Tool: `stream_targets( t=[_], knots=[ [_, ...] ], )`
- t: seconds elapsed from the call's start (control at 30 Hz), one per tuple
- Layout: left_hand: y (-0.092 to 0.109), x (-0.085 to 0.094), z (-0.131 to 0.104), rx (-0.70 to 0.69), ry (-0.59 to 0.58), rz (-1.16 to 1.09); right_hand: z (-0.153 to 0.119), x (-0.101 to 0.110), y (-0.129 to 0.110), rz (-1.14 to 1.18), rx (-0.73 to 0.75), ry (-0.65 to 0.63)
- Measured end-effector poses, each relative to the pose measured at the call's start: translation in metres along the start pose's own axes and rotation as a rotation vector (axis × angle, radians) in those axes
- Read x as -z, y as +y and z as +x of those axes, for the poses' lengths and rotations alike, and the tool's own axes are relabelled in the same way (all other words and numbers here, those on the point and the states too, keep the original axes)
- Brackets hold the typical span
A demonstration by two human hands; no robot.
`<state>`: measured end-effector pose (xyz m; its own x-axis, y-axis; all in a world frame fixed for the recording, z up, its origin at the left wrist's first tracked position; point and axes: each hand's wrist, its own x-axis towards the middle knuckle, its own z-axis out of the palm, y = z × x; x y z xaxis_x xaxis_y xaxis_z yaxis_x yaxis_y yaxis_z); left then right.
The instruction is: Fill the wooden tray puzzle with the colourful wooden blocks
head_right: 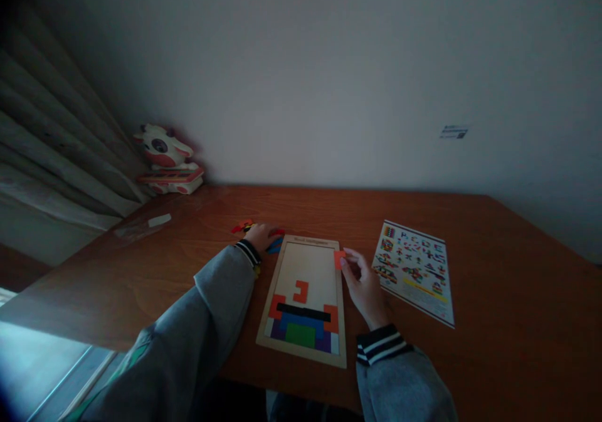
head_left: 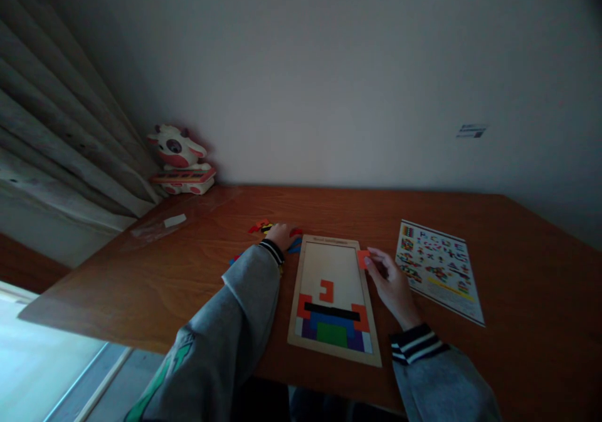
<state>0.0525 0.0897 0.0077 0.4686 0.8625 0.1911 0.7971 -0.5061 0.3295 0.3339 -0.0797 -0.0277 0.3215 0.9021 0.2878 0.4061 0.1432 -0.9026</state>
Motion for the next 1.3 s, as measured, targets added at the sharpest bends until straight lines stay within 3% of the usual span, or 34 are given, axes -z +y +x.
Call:
stream_targets(
  t=[0.17,0.27,0.4,0.5,0.63,0.87,1.0,1.13,1.3],
  knots=[
    [-0.002,0.000,0.005,-0.002,0.014,-0.095,0.000,-0.001,-0.001,0.003,-0.008,-0.012],
    [0.004,0.007,-0.007,-0.033,0.051,-0.182,0.000,0.000,-0.004,-0.003,0.006,-0.011],
    [0.026,0.015,-0.046,-0.178,0.027,-0.302,-0.003,0.000,-0.010,-0.060,0.057,-0.022],
    [0.042,0.012,-0.080,-0.483,0.003,-0.482,-0.009,0.000,-0.019,-0.131,0.152,-0.081],
    [0.049,-0.004,-0.107,-0.564,-0.004,-0.540,-0.019,-0.002,-0.029,-0.211,0.302,-0.217],
    [0.044,-0.017,-0.107,-0.508,0.064,-0.513,-0.016,-0.007,-0.018,-0.376,0.285,-0.173],
    [0.042,-0.018,-0.106,-0.520,0.071,-0.486,-0.017,-0.007,-0.027,-0.566,0.393,-0.145],
    [0.041,-0.020,-0.105,-0.573,0.094,-0.447,-0.025,-0.014,-0.050,-0.576,0.513,-0.294],
    [0.044,-0.021,-0.105,-0.603,0.111,-0.398,-0.029,-0.029,-0.061,-0.588,0.509,-0.400]
  ],
)
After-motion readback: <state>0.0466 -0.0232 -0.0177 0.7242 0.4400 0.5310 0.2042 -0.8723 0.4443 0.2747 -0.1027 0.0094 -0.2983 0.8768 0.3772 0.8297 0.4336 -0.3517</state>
